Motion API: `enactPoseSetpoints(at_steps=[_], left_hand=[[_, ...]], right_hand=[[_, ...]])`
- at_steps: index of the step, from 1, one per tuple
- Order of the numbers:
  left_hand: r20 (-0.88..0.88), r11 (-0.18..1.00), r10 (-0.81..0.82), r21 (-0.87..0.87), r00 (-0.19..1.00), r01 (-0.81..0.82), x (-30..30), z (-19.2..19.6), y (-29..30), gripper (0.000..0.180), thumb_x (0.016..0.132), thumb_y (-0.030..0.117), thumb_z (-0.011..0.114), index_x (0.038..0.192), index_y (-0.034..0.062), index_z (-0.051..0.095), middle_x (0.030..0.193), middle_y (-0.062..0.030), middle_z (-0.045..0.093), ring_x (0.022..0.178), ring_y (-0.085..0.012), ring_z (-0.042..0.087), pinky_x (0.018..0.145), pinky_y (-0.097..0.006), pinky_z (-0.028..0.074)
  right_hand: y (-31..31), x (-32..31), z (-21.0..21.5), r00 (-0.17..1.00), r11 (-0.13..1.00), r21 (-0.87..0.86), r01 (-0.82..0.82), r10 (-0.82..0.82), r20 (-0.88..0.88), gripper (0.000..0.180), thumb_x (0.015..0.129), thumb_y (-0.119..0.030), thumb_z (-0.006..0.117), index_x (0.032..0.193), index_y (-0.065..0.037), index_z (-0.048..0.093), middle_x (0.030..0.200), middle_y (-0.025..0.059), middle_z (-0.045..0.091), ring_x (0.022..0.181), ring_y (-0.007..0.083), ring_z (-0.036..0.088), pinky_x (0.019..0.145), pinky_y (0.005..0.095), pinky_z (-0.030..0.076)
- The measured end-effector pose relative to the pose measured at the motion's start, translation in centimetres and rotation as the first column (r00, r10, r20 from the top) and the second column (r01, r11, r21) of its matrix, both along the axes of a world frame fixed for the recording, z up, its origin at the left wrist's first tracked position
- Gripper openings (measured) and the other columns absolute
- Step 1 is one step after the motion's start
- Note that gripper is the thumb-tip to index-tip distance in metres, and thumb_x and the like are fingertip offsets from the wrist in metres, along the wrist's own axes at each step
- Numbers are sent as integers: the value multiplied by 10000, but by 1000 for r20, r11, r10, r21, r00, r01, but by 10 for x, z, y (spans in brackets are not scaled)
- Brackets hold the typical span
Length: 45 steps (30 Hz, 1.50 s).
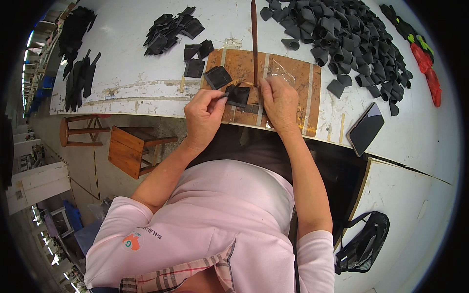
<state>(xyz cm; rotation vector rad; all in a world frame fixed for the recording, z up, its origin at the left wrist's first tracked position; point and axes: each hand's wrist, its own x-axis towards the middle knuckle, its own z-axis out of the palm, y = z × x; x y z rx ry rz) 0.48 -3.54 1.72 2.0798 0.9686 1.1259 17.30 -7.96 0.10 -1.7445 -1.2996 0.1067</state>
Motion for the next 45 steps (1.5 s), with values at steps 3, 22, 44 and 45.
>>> enactPoseSetpoints(at_steps=[3, 22, 44, 45], left_hand=[[192, 957, 34, -289, 981, 24, 2, 17, -5, 62, 738, -8, 620, 783, -3, 579, 654, 0, 543, 533, -50, 479, 485, -180, 387], [593, 347, -155, -716, 790, 606, -8, 62, -29, 149, 822, 114, 549, 908, -8, 553, 695, -37, 571, 577, -68, 532, 488, -173, 407], [450, 444, -312, -710, 837, 547, -12, 74, -24, 98, 800, 26, 570, 882, -28, 574, 740, -32, 585, 598, -59, 554, 553, -167, 470], [422, 466, -319, -710, 849, 528, -12, 75, -24, 97, 802, 24, 565, 884, -28, 574, 740, -32, 585, 597, -59, 553, 554, -167, 470]], right_hand=[[-11, -4, 11, 994, 993, 111, 49, -38, -101, 141, 806, -129, 539, 739, -7, 563, 665, 124, 525, 635, 288, 528, 555, 355, 396], [-52, -38, 62, 45, 916, 314, -250, 334, -941, 121, 811, -128, 587, 832, -10, 570, 735, 14, 575, 652, 65, 528, 608, 188, 440], [-53, -32, 56, 54, 904, 276, -328, 309, -949, 102, 797, -119, 598, 832, -26, 576, 759, 3, 575, 685, 52, 522, 635, 179, 428], [-53, -32, 57, 53, 903, 275, -329, 309, -950, 102, 797, -119, 598, 832, -26, 576, 759, 3, 575, 685, 52, 522, 635, 179, 428]])
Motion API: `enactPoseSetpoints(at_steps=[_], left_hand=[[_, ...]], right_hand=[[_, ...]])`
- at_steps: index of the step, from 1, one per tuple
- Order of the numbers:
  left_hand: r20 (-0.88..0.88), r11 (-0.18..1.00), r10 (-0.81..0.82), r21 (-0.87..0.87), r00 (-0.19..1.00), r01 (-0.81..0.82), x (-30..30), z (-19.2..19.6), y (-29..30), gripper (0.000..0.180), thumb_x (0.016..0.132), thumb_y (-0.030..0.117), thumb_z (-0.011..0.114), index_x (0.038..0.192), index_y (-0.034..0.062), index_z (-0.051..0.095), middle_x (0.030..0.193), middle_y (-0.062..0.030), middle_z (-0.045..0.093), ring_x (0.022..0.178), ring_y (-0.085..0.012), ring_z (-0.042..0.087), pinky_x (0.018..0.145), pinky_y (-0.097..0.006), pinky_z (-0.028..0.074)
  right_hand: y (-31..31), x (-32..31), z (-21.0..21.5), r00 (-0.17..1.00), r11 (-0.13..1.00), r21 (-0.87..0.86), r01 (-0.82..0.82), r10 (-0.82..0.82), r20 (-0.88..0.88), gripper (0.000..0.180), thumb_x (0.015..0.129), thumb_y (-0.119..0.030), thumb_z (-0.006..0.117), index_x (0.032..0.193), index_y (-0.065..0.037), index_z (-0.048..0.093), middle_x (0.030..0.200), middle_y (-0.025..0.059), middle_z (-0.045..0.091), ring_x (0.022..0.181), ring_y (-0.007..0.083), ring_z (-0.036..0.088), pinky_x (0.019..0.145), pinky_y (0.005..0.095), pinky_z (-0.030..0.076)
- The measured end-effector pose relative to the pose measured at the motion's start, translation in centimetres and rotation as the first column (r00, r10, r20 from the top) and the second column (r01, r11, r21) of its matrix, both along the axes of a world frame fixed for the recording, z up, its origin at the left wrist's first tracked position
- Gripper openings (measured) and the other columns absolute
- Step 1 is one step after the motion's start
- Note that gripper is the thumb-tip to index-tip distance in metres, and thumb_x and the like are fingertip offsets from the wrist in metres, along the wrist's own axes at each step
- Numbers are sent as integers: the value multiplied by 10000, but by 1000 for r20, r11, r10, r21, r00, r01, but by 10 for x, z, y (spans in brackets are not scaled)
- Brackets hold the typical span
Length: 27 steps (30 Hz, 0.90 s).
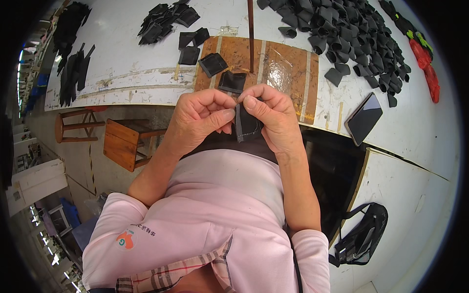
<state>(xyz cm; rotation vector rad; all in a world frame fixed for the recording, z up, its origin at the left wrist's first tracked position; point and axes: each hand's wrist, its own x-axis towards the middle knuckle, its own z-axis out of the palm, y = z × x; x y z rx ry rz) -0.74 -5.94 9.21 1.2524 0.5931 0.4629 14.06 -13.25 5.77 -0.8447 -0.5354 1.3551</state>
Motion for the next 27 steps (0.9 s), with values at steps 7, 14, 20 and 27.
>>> enactPoseSetpoints(at_steps=[7, 14, 20, 27], left_hand=[[-32, 999, 25, 30, 999, -24, 3, -1, -4, 63, 815, 18, 521, 848, -33, 535, 706, -30, 555, 609, -53, 524, 547, -179, 448], [-36, 986, 71, 152, 997, -64, 2, -13, -7, 42, 806, 7, 512, 840, -17, 520, 707, -5, 538, 609, -24, 490, 543, -161, 420], [-44, 991, 61, 121, 997, -55, 3, -9, -6, 71, 797, -1, 533, 865, -24, 531, 749, -23, 562, 633, -37, 509, 566, -173, 439], [-105, 976, 136, 186, 985, -115, 4, -11, -3, 24, 751, -21, 552, 773, -15, 548, 679, -11, 559, 579, -24, 495, 507, -162, 408]], right_hand=[[0, 0, 2, 1000, 1000, -20, -11, 12, 25, 95, 800, -109, 592, 836, -22, 577, 744, 3, 585, 671, 52, 537, 624, 183, 442], [2, 0, 4, 1000, 999, -38, -6, 7, 29, 101, 798, -106, 593, 839, -14, 580, 753, 9, 590, 672, 53, 536, 626, 186, 445], [2, 0, 3, 997, 999, -31, 27, -25, 73, 102, 800, -109, 593, 834, -13, 583, 750, 5, 588, 671, 47, 523, 627, 174, 426], [6, -2, 3, 975, 998, -38, 48, -39, 217, 99, 787, -100, 609, 832, -15, 586, 710, -12, 567, 634, 45, 496, 591, 180, 414]])
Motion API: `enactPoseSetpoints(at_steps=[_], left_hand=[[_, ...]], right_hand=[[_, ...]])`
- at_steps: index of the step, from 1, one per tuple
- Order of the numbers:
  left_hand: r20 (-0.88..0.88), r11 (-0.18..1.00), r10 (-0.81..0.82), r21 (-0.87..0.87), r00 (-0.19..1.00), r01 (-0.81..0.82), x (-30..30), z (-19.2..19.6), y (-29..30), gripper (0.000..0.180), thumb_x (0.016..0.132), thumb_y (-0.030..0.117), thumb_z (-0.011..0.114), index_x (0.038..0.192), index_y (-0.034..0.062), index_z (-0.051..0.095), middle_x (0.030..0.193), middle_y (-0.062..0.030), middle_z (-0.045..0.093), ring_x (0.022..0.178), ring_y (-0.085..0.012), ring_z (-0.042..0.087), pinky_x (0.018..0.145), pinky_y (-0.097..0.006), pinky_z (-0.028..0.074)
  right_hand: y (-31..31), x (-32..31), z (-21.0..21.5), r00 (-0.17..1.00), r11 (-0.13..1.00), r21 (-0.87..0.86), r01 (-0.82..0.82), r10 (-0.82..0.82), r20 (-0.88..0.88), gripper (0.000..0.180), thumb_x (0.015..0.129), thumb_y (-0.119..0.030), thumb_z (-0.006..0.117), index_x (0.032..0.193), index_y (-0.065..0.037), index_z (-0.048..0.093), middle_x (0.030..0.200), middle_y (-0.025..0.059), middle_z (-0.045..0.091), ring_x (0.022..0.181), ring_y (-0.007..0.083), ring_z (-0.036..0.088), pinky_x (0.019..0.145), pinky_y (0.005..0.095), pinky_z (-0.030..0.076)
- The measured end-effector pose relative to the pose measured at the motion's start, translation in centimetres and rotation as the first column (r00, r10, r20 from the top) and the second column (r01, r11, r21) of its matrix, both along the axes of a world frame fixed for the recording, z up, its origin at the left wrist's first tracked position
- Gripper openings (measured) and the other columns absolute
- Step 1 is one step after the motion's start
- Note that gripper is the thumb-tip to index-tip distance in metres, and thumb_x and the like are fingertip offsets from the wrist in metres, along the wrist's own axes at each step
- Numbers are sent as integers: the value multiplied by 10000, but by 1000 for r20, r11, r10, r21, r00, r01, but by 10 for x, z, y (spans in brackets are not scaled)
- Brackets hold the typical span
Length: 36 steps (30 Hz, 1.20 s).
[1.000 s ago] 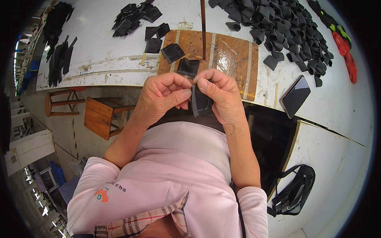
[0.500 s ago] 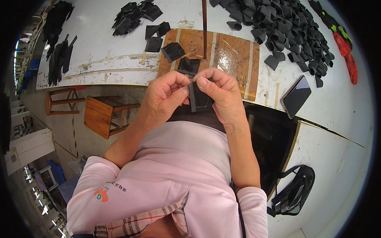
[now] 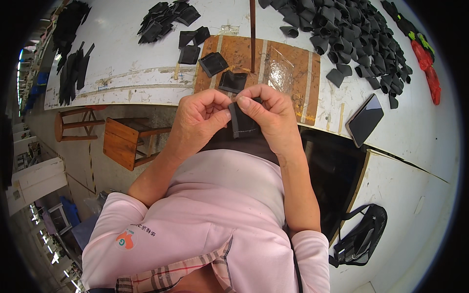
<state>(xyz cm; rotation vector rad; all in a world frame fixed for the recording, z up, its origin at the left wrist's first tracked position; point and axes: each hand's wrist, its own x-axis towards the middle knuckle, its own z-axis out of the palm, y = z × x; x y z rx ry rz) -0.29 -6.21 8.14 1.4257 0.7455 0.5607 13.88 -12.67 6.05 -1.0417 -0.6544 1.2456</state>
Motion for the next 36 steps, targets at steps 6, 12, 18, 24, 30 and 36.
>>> enactPoseSetpoints(at_steps=[6, 12, 18, 24, 30, 36], left_hand=[[76, 985, 172, 7, 982, -173, 1, 6, -1, 31, 745, -32, 568, 758, -12, 548, 639, 6, 547, 552, -17, 479, 481, -163, 390], [83, 809, 252, 528, 964, -257, 13, 9, -11, 70, 722, -32, 609, 737, 5, 551, 573, 16, 532, 501, -7, 457, 443, -163, 382], [170, 746, 440, 478, 882, -464, 19, 10, -4, 83, 718, -54, 587, 761, 11, 558, 552, 19, 520, 420, -14, 416, 382, -167, 333], [464, 750, 212, -641, 860, 161, 10, 33, 14, 128, 723, -31, 577, 827, 9, 515, 653, 5, 498, 402, 5, 318, 357, -150, 235], [166, 807, 347, 450, 923, -384, 35, 17, 12, 83, 735, -72, 488, 794, -27, 524, 611, -26, 521, 432, -5, 402, 369, -162, 299], [486, 733, 301, -669, 820, 127, 37, 30, 46, 185, 740, -91, 457, 885, 10, 511, 734, -97, 590, 359, -63, 371, 324, -185, 300]], right_hand=[[-5, -16, 24, 465, 919, 286, 272, -386, 797, 200, 703, -69, 658, 874, -7, 574, 728, 75, 518, 600, 158, 497, 530, 232, 418], [-4, -20, 31, 414, 932, 333, 145, -363, 835, 138, 697, -28, 642, 817, -1, 580, 748, 95, 523, 620, 196, 520, 520, 282, 424], [11, -26, 21, 79, 879, 463, 117, -473, 877, 126, 675, 46, 588, 791, 4, 557, 702, 106, 498, 597, 234, 512, 512, 305, 417], [11, -9, 37, 981, 980, -56, 192, -191, 30, 21, 744, -5, 588, 763, 4, 588, 631, -11, 520, 485, 35, 392, 422, 180, 288], [19, 0, 29, 769, 995, 95, -24, 79, -634, 113, 788, -108, 597, 824, -4, 568, 620, -21, 466, 509, 32, 347, 429, 163, 274], [29, 19, 52, 986, 1000, 9, -17, 15, 168, 210, 840, -250, 557, 735, -68, 544, 601, -72, 428, 524, 8, 330, 446, 163, 238]])
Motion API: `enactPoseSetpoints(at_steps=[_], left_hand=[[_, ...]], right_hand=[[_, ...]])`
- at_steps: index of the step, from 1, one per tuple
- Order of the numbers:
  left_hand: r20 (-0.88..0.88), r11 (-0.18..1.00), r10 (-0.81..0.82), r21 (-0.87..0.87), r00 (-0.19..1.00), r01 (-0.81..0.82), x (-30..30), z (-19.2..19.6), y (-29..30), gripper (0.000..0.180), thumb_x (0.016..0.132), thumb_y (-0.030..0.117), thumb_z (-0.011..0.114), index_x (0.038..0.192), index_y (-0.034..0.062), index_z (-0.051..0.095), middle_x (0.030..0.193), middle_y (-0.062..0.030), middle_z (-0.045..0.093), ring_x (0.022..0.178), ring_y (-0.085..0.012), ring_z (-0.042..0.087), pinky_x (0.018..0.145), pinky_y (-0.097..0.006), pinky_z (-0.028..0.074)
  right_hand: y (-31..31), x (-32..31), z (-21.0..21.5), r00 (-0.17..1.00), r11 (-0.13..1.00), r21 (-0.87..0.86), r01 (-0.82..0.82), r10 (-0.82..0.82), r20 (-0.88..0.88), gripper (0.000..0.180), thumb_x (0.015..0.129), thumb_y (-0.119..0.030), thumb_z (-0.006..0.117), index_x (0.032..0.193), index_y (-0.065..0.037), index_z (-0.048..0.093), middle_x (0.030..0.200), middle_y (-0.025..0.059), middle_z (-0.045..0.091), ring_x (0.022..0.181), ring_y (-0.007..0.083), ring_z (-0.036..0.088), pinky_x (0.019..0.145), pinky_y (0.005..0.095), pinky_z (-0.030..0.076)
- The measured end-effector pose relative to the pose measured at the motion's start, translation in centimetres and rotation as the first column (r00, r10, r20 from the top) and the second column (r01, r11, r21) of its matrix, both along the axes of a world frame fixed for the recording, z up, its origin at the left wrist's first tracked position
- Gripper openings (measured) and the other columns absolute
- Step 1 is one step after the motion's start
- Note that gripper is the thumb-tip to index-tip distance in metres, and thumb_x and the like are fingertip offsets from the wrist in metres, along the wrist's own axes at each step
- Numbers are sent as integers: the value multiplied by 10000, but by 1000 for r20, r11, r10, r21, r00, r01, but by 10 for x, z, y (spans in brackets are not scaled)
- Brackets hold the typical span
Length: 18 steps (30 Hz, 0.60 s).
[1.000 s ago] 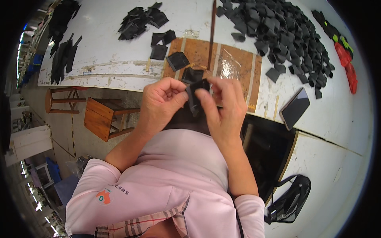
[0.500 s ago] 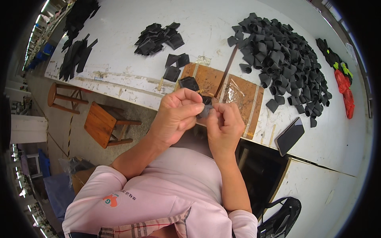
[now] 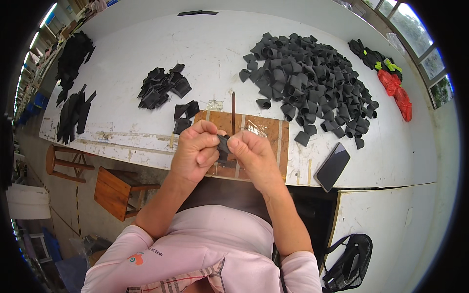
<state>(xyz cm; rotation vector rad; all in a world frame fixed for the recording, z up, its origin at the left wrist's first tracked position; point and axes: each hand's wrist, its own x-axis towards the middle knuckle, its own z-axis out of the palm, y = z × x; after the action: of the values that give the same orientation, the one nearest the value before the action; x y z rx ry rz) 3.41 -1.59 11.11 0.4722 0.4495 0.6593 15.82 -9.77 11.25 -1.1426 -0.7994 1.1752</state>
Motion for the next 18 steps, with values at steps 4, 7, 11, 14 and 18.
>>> enactPoseSetpoints(at_steps=[4, 7, 11, 14, 18], left_hand=[[483, 937, -222, -133, 847, 322, 5, 26, 20, 175, 849, 10, 394, 964, -18, 523, 668, -80, 559, 299, -16, 278, 283, -166, 230], [529, 928, -212, -154, 822, 338, 14, 36, 37, 219, 880, 52, 371, 1053, -21, 483, 573, -37, 520, 297, -11, 263, 283, -161, 210], [276, 960, -176, -167, 945, 227, 23, 19, 41, 192, 879, 57, 403, 1037, 7, 500, 625, -20, 536, 309, -8, 265, 288, -156, 201], [226, 970, -174, -129, 959, 206, 18, 14, 38, 114, 840, 36, 478, 953, 21, 487, 635, -11, 487, 355, -26, 312, 339, -160, 240], [317, 945, -128, -250, 940, 212, 20, 15, 39, 135, 833, 29, 495, 966, 17, 478, 665, -23, 499, 365, -28, 328, 340, -166, 246]], right_hand=[[24, 14, 42, 997, 991, 132, 34, -43, 70, 248, 832, -258, 560, 688, -70, 490, 577, -56, 388, 481, 26, 310, 424, 162, 236], [44, 25, 57, 998, 989, 144, -28, 21, 51, 243, 827, -266, 567, 713, -60, 506, 577, -53, 389, 476, 28, 305, 416, 165, 225], [52, 42, 15, 961, 980, 123, -155, 178, -212, 244, 821, -274, 574, 739, -50, 523, 581, -43, 395, 477, 33, 290, 416, 166, 213], [50, 34, 16, 979, 988, 117, -101, 119, -165, 244, 825, -263, 570, 720, -51, 512, 592, -38, 402, 493, 33, 294, 420, 165, 219], [54, 38, 29, 991, 983, 142, -117, 125, -45, 235, 838, -247, 555, 722, -44, 523, 606, -36, 414, 509, 31, 311, 425, 161, 231]])
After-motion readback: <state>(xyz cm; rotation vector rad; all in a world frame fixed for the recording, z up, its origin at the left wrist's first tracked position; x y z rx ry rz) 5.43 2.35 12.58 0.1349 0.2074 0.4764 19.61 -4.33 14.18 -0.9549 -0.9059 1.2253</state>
